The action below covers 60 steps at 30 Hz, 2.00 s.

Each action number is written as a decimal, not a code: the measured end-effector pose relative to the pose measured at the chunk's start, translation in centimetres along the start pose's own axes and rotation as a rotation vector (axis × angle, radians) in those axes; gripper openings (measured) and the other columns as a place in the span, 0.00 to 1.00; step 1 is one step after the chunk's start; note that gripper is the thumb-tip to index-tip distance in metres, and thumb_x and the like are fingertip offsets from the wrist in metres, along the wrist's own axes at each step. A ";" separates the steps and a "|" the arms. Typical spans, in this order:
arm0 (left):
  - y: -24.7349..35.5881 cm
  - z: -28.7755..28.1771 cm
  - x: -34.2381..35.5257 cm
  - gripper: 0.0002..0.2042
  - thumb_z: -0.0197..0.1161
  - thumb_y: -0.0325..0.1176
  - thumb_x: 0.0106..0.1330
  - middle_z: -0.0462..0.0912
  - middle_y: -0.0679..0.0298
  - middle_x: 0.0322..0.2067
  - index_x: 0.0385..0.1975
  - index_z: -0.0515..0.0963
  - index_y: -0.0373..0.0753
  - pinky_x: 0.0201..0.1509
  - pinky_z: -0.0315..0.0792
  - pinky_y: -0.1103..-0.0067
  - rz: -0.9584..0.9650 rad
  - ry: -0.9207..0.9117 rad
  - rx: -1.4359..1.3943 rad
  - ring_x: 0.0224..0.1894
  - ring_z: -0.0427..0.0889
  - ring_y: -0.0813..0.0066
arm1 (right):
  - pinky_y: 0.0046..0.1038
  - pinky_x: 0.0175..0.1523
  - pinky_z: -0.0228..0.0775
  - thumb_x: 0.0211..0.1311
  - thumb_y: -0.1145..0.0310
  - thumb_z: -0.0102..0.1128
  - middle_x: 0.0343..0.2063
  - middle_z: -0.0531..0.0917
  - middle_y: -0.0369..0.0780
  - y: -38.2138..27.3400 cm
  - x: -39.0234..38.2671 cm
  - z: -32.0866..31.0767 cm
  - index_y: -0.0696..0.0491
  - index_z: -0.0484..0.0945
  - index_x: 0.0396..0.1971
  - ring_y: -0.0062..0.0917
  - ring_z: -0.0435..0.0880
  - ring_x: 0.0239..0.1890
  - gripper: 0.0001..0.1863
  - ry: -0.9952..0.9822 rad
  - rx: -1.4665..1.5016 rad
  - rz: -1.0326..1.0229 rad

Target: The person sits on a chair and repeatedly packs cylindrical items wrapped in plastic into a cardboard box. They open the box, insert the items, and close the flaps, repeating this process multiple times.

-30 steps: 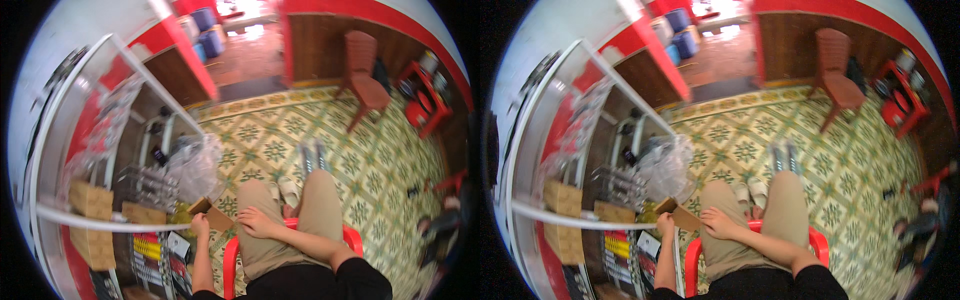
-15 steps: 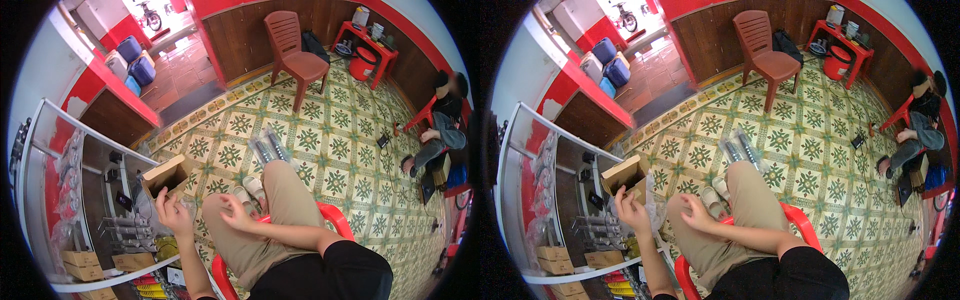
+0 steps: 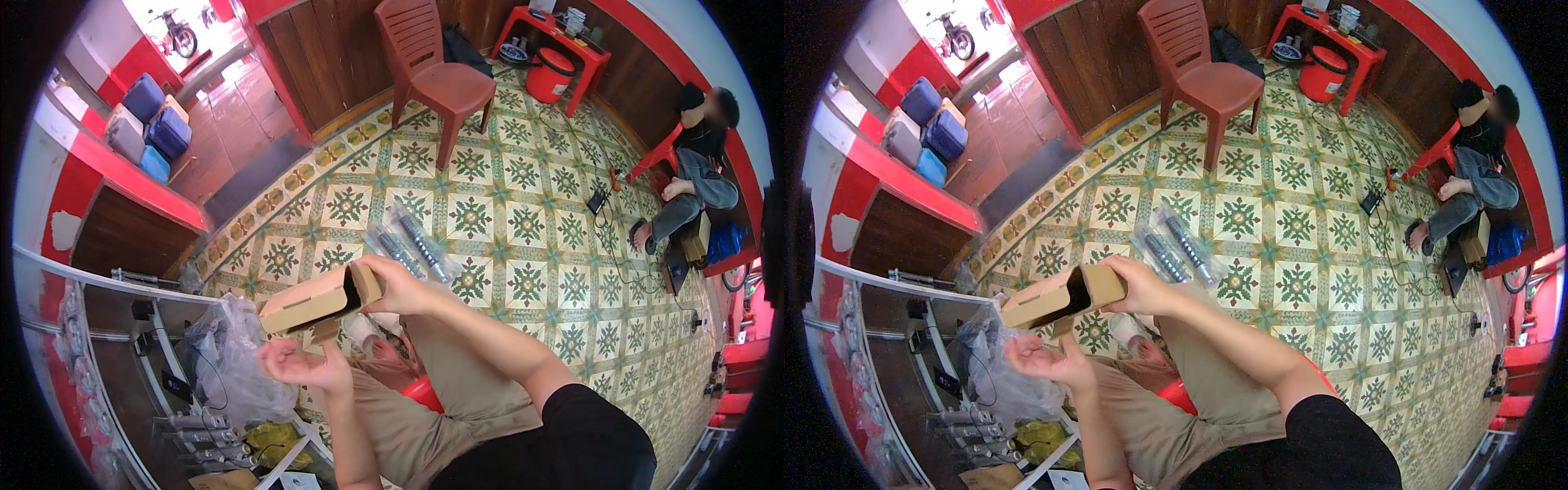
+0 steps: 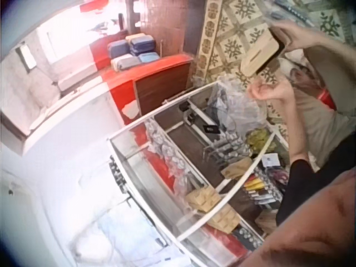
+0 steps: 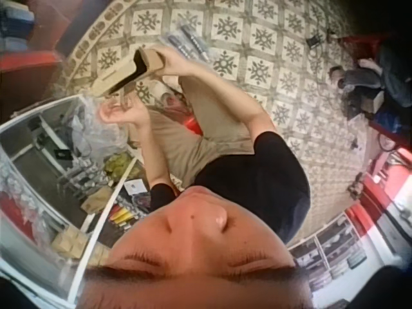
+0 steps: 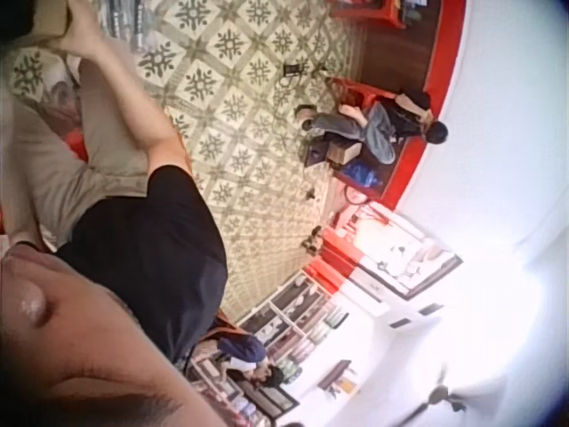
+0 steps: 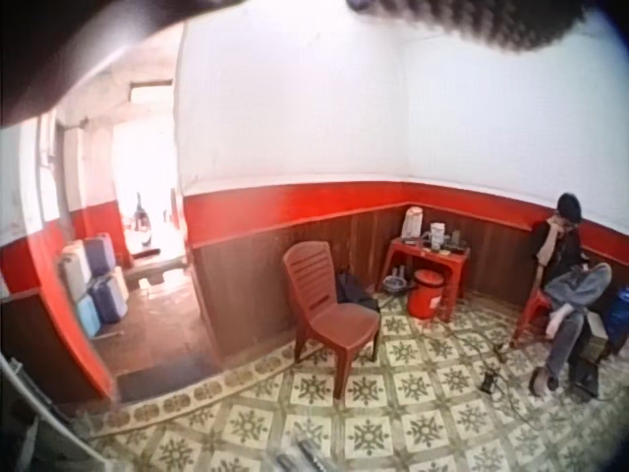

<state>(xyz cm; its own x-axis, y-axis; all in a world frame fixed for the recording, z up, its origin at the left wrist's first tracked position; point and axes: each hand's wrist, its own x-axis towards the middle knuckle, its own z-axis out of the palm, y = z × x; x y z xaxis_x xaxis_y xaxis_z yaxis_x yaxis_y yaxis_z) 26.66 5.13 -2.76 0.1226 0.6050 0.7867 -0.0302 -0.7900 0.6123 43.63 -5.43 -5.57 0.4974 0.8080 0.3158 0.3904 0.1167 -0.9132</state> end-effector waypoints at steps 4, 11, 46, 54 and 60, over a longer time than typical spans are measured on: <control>-7.0 -0.3 -2.6 0.41 0.78 0.25 0.51 0.71 0.55 0.59 0.64 0.60 0.31 0.63 0.68 0.69 -0.692 -0.500 -0.295 0.59 0.73 0.66 | 0.32 0.53 0.74 0.39 0.70 0.82 0.43 0.82 0.43 3.0 2.6 -0.3 0.55 0.74 0.50 0.34 0.82 0.47 0.35 -0.135 0.172 0.056; -12.1 0.0 -5.4 0.31 0.78 0.23 0.51 0.80 0.55 0.52 0.56 0.72 0.27 0.58 0.75 0.73 -1.047 -0.566 -0.081 0.52 0.81 0.68 | 0.35 0.63 0.68 0.55 0.69 0.73 0.55 0.78 0.40 12.9 4.1 -2.6 0.53 0.69 0.63 0.29 0.76 0.59 0.35 -0.312 0.287 0.405; -10.8 2.4 -3.8 0.38 0.67 0.27 0.61 0.67 0.52 0.65 0.71 0.55 0.31 0.73 0.57 0.64 -1.266 -0.255 0.076 0.65 0.68 0.59 | 0.43 0.47 0.77 0.45 0.55 0.70 0.37 0.85 0.52 51.2 -18.6 -2.6 0.57 0.75 0.47 0.45 0.86 0.42 0.30 0.221 -0.470 1.296; -9.8 4.7 -1.8 0.34 0.68 0.18 0.59 0.71 0.56 0.62 0.66 0.62 0.32 0.68 0.64 0.70 -1.314 -0.297 0.000 0.62 0.71 0.66 | 0.30 0.36 0.74 0.47 0.61 0.70 0.30 0.84 0.41 41.7 -14.3 -3.9 0.60 0.82 0.40 0.27 0.83 0.30 0.22 0.356 0.151 1.374; -8.7 3.4 -2.6 0.33 0.68 0.18 0.60 0.71 0.58 0.62 0.66 0.62 0.35 0.66 0.66 0.70 -1.247 -0.141 -0.149 0.61 0.73 0.67 | 0.28 0.33 0.72 0.51 0.64 0.69 0.28 0.82 0.38 34.3 -20.0 -5.1 0.59 0.81 0.38 0.23 0.79 0.28 0.17 0.189 0.252 1.338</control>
<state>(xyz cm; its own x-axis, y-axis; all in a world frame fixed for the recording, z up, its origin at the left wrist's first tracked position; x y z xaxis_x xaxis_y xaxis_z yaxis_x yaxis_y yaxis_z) 30.01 10.10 -10.42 0.2521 0.9063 -0.3392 0.0714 0.3322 0.9405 51.01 -20.49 -41.91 0.4839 0.2985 -0.8226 -0.6055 -0.5644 -0.5610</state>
